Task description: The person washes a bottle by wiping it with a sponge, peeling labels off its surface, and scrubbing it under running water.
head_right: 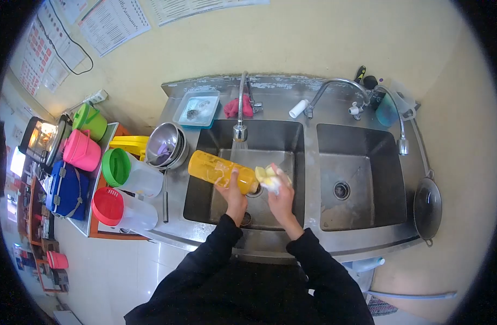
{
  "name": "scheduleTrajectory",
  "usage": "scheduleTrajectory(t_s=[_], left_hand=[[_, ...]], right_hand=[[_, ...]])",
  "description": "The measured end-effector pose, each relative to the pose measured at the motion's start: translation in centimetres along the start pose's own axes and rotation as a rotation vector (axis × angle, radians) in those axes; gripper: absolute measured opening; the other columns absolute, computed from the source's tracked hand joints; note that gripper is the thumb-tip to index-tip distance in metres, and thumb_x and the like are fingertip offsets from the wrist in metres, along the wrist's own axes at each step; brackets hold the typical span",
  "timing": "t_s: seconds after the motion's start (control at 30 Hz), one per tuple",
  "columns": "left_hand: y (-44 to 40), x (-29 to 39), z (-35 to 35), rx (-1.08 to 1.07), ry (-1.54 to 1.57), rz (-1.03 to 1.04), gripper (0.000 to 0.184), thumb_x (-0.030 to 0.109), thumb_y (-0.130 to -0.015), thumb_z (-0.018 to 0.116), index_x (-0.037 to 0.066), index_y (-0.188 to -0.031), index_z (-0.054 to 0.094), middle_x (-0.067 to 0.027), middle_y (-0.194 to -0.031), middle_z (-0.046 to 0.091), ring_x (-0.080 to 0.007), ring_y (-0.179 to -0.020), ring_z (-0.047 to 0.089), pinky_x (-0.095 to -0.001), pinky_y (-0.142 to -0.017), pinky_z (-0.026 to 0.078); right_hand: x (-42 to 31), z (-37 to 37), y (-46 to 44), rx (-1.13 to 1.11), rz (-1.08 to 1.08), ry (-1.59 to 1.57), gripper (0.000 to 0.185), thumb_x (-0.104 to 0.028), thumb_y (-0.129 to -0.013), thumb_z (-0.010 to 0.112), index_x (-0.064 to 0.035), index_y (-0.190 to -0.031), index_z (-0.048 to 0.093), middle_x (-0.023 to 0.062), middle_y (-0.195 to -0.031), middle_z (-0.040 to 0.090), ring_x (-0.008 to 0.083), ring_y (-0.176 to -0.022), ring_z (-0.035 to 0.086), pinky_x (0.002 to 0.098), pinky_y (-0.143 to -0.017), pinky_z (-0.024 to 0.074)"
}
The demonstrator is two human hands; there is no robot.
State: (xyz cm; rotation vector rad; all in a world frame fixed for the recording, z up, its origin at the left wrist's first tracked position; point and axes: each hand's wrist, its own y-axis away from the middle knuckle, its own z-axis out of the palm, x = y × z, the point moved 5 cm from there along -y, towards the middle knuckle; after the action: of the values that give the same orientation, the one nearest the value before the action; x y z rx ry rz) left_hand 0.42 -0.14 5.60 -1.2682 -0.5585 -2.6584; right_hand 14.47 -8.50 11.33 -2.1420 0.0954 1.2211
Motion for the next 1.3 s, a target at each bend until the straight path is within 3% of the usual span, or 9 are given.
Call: scheduleTrajectory(t_s=[0.07,0.27,0.5,0.7,0.8,0.9,1.0,1.1,1.3], left_hand=[[0.1,-0.2,-0.1,0.035,-0.002,-0.042,0.064,0.003,-0.081,0.069,0.014,-0.13,0.03,-0.0099,-0.129,0.046,-0.0251,-0.113,0.052,-0.0415,-0.093,0.049],[0.6,1.6,1.3,0.042,0.109,-0.123,0.078,0.004,-0.081,0.07,0.015,-0.138,0.019,-0.0112,-0.134,0.042,-0.0259,-0.119,0.049,-0.0423,-0.096,0.047],[0.3,0.7,1.1,0.07,0.066,-0.203,0.077,0.006,-0.081,0.07,0.016,-0.137,0.02,-0.0108,-0.131,0.044,-0.0263,-0.116,0.051,-0.0426,-0.094,0.048],[-0.3,-1.0,-0.2,-0.058,0.102,-0.25,0.065,0.009,-0.082,0.067,0.014,-0.134,0.03,-0.0098,-0.127,0.048,-0.0254,-0.112,0.054,-0.042,-0.092,0.049],[-0.8,-2.4,-0.6,-0.211,0.241,-0.387,0.056,0.013,-0.084,0.065,0.013,-0.132,0.036,-0.0093,-0.125,0.05,-0.0246,-0.111,0.054,-0.0423,-0.093,0.047],[-1.0,-2.5,1.0,-0.324,0.396,-0.491,0.055,0.015,-0.085,0.063,0.013,-0.134,0.037,-0.0089,-0.125,0.05,-0.0241,-0.113,0.053,-0.0425,-0.096,0.045],[-2.2,-3.8,0.9,-0.365,0.36,-0.349,0.06,0.013,-0.087,0.062,0.014,-0.138,0.031,-0.0086,-0.127,0.048,-0.024,-0.115,0.052,-0.042,-0.098,0.043],[-2.2,-3.6,1.3,-0.36,0.201,-0.205,0.065,0.007,-0.088,0.061,0.016,-0.141,0.024,-0.0085,-0.129,0.046,-0.0236,-0.117,0.05,-0.0405,-0.099,0.042],[-1.0,-3.9,-2.7,-0.378,-0.066,-0.109,0.07,0.002,-0.088,0.061,0.017,-0.143,0.02,-0.0091,-0.13,0.045,-0.0233,-0.117,0.05,-0.0393,-0.098,0.044]], right_hand=[[-0.4,-0.2,0.2,0.096,0.04,-0.024,0.037,0.003,-0.074,0.059,-0.0008,-0.111,0.062,0.0234,-0.135,0.048,0.0401,-0.12,0.05,0.0427,-0.101,0.0396],[-1.3,2.3,2.5,-0.358,-0.053,0.161,0.041,0.005,-0.076,0.057,-0.0082,-0.114,0.065,0.0258,-0.131,0.05,0.0423,-0.123,0.047,0.0443,-0.102,0.0387],[-1.0,1.4,-0.4,-0.331,-0.236,0.104,0.04,0.008,-0.076,0.056,-0.012,-0.109,0.066,0.019,-0.127,0.052,0.0416,-0.11,0.055,0.0443,-0.091,0.0471],[2.5,2.2,-1.8,-0.275,-0.011,-0.001,0.036,0.008,-0.076,0.053,-0.0073,-0.109,0.059,0.0194,-0.119,0.055,0.039,-0.101,0.059,0.0405,-0.082,0.0501],[4.9,2.3,-1.3,-0.319,0.32,0.005,0.035,0.004,-0.081,0.052,-0.0059,-0.114,0.058,0.0162,-0.112,0.06,0.0334,-0.099,0.062,0.0395,-0.082,0.0508],[10.5,6.0,2.2,0.027,0.83,-0.754,0.026,-0.007,-0.093,0.045,-0.0057,-0.117,0.056,0.0124,-0.105,0.063,0.0268,-0.091,0.065,0.0365,-0.078,0.0532],[6.3,5.9,1.5,-0.032,1.125,-1.068,0.027,-0.015,-0.099,0.038,-0.0035,-0.117,0.055,0.0094,-0.098,0.063,0.0214,-0.081,0.065,0.0334,-0.071,0.0547],[7.9,8.1,2.4,-0.478,1.119,-1.85,0.025,-0.018,-0.099,0.038,-0.0031,-0.107,0.057,0.0097,-0.095,0.062,0.0228,-0.078,0.062,0.0328,-0.065,0.054],[11.0,5.0,0.2,0.112,1.121,-1.421,0.018,-0.013,-0.096,0.045,-0.0026,-0.104,0.057,0.0106,-0.091,0.062,0.0219,-0.075,0.062,0.0318,-0.059,0.0519]])
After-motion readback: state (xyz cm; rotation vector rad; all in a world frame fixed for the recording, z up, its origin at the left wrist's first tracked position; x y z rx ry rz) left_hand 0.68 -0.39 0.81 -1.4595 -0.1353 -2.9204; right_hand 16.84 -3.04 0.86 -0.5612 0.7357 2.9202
